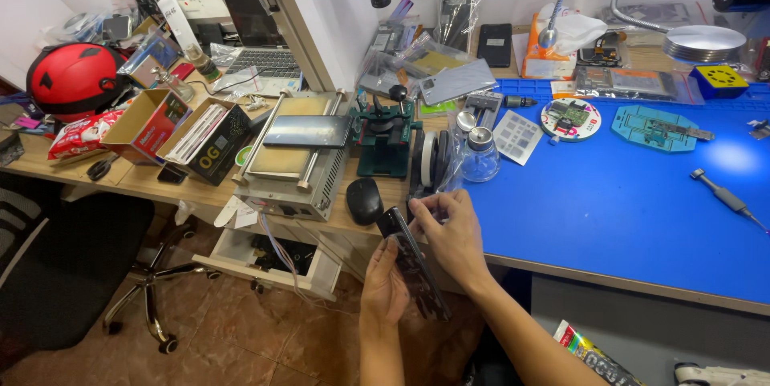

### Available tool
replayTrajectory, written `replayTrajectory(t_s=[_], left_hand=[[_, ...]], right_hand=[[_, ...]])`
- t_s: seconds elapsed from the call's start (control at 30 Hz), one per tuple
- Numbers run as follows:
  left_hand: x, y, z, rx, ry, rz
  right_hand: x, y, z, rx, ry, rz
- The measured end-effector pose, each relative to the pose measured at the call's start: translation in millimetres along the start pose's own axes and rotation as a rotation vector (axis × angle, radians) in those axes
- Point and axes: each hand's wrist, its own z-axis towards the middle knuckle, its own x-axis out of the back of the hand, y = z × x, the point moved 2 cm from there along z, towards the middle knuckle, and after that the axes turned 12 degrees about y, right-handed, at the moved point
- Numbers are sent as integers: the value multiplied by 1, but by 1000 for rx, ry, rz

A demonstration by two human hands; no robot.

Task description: The person cleans the back and edges of a smartphone with a white cloth, then applies a small amount of adhesive from a tube to the phone's edge and spreads it with a cotton swab. The person continues wiping the phone with the cloth and swab, handling the device and tools on a cluttered workbench.

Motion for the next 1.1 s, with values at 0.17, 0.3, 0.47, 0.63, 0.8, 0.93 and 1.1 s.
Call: replayTrajectory(t_s=[0.17, 0.3, 0.47, 0.63, 0.8, 0.93, 1.1], left_hand=[[-3, 4, -2, 7, -42, -9], [-1, 10, -5, -1, 35, 53], [6, 19, -11, -124, -31, 265], [-49, 50, -60, -62, 77, 625], [-101, 33, -84, -63, -31, 1103], [-138, 1, -90, -221, -429, 1513], [-159, -38, -85, -223, -684, 1777]], right_hand=[[-10, 21, -2, 95, 65, 8], [-16, 34, 1, 169, 114, -22], [-19, 48, 15, 283, -82, -301], [58, 51, 22, 265, -138, -239], [152, 42, 25, 381, -251, 154], [196, 40, 13, 396, -462, 191], [226, 37, 12, 475, -531, 187]])
